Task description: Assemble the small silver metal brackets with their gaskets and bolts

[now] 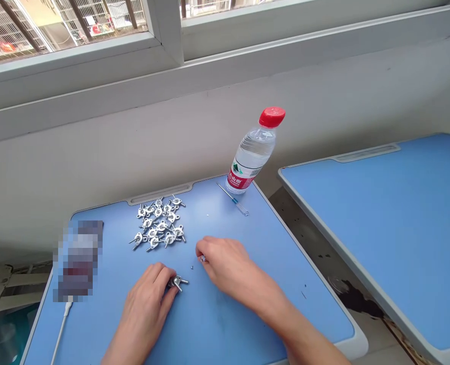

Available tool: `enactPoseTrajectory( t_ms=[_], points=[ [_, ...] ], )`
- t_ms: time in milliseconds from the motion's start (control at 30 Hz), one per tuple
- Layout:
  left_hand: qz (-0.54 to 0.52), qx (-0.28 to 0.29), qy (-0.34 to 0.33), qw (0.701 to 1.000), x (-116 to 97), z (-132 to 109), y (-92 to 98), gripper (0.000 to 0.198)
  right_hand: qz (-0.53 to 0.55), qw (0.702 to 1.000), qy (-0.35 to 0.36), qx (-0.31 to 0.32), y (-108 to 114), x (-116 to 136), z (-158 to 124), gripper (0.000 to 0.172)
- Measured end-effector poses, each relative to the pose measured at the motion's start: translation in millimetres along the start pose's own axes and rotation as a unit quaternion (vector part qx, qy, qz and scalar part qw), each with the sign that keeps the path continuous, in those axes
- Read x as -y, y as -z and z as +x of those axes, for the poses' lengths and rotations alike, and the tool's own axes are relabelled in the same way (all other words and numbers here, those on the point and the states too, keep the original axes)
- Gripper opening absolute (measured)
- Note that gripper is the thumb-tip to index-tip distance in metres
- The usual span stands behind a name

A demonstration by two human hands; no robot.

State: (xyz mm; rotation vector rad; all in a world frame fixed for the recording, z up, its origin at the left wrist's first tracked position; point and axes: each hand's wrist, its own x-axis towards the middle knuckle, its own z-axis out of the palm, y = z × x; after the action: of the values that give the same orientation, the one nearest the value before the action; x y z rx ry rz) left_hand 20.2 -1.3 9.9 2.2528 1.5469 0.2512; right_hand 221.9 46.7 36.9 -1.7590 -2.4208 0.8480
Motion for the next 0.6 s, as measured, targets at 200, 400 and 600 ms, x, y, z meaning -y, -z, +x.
enactPoseTrajectory(
  t_ms=[200,400,600],
  points=[
    [0.030,-0.002,-0.008,1.000,0.2,-0.3,0.6,0.013,-0.046,0.998,0.012,0.033,-8.5,11.7,0.4,0.013],
    [0.038,-0.004,-0.013,0.999,-0.7,-0.1,1.4,0.014,-0.072,0.996,0.031,0.033,-21.7,9.7,3.3,0.015],
    [0.034,0.018,0.006,0.999,-3.8,-0.7,2.7,0.015,-0.117,0.992,0.053,0.013,-27.3,9.0,0.8,0.023]
  ],
)
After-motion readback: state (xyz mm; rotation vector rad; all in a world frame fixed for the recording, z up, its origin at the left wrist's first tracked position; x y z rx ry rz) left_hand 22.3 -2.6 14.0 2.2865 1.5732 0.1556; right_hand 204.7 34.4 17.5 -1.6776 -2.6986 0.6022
